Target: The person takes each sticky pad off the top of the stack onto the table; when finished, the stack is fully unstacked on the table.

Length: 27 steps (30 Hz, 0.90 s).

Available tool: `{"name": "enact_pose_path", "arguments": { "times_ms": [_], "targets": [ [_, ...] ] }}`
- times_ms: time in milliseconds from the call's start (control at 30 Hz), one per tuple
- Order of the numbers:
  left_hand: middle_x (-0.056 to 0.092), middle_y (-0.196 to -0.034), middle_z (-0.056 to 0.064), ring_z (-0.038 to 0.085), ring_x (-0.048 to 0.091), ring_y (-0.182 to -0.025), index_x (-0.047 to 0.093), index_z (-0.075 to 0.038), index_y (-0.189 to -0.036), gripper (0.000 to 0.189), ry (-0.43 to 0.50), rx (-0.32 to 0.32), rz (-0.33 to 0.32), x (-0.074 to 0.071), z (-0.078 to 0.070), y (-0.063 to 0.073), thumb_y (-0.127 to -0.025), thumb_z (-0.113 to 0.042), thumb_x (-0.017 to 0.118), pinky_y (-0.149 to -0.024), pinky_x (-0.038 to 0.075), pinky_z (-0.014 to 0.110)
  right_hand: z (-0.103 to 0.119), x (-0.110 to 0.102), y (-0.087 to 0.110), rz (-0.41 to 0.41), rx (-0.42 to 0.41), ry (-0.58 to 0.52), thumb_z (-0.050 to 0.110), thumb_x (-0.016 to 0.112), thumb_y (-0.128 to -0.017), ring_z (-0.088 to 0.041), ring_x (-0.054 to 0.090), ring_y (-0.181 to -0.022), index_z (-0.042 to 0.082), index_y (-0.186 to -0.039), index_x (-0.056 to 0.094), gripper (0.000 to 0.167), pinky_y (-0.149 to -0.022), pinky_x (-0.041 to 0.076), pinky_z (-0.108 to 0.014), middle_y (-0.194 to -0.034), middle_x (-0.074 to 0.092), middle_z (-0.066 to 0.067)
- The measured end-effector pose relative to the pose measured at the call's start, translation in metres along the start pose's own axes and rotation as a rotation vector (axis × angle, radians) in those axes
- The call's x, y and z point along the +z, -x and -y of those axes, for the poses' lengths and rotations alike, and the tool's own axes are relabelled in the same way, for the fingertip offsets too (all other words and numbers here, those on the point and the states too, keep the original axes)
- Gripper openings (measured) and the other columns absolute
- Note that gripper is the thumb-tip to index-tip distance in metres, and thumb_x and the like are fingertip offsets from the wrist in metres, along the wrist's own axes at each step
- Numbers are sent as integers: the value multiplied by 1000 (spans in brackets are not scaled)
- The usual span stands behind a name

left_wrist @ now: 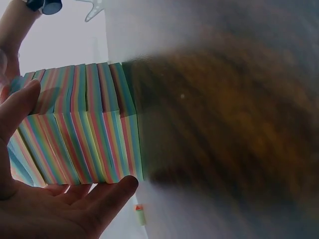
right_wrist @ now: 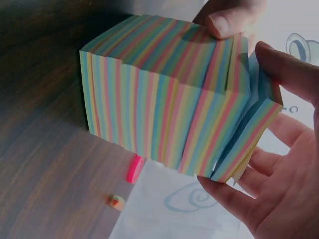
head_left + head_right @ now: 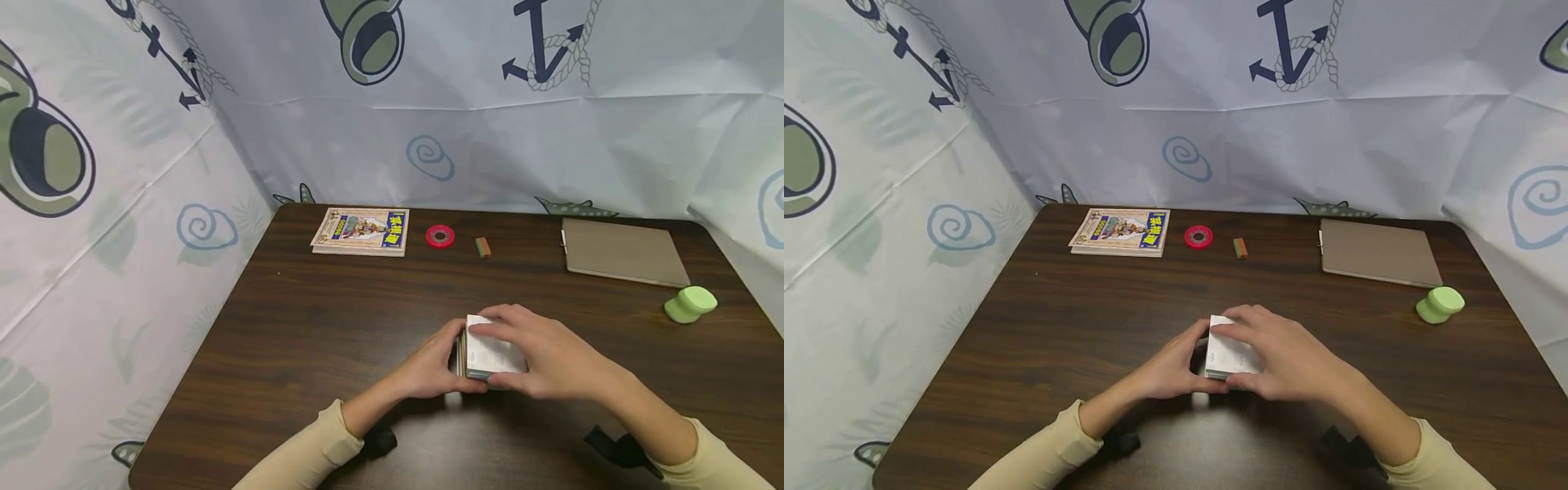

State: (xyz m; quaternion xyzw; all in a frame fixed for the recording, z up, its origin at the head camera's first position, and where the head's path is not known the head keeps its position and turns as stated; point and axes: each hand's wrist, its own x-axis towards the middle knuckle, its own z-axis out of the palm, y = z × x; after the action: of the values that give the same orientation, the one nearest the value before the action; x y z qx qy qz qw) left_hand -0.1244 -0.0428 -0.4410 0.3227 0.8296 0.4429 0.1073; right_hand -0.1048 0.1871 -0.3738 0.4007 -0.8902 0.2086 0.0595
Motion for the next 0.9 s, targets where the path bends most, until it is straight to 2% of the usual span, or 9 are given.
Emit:
{"name": "enact_pose_path", "arguments": {
  "times_ms": [167,333,500,600,767,900],
  "targets": [
    [50,-128,-5,8,51,-110,38,-19,-141,86,19,-26,24,-1,0,1,-72,-35,88,-93,43,29,-9,-13,-1,-14,58,-67,39,83,-78,-12,54,-112,25,-135,59,63,-78,50,-34,-137,50,5],
    [51,-125,-5,9,51,-107,39,-18,-140,85,24,-41,32,-2,1,0,-73,-36,87,-91,43,28,-33,-25,-4,-39,162,-179,37,81,-81,-15,54,-111,22,-137,57,63,-80,49,-36,-136,51,4],
    [51,-123,-5,8,51,-106,40,-17,-139,85,4,-27,27,0,1,-1,-71,-36,88,-91,42,27,-60,-21,-3,-62,245,-294,30,81,-82,-14,54,-100,24,-135,56,59,-79,46,-33,-131,54,5],
    [51,-123,-6,9,51,-107,40,-17,-139,86,-13,-26,24,0,0,-1,-71,-36,89,-92,41,26,-74,-16,-3,-63,303,-334,29,80,-83,-17,53,-94,24,-135,56,58,-77,45,-36,-128,55,4],
    [51,-122,-6,8,51,-105,40,-17,-138,85,-31,-24,19,0,-1,-1,-71,-36,89,-91,42,26,-101,0,-8,-54,373,-186,41,78,-83,-25,54,-95,15,-133,58,59,-75,44,-43,-130,54,-10],
    [51,-122,-6,8,51,-106,40,-17,-138,86,-46,-31,21,0,0,-1,-71,-37,89,-91,42,26,-128,21,-8,-34,402,-75,41,78,-83,-34,55,-107,10,-132,59,61,-83,44,-52,-131,53,-16]
  ]
}}
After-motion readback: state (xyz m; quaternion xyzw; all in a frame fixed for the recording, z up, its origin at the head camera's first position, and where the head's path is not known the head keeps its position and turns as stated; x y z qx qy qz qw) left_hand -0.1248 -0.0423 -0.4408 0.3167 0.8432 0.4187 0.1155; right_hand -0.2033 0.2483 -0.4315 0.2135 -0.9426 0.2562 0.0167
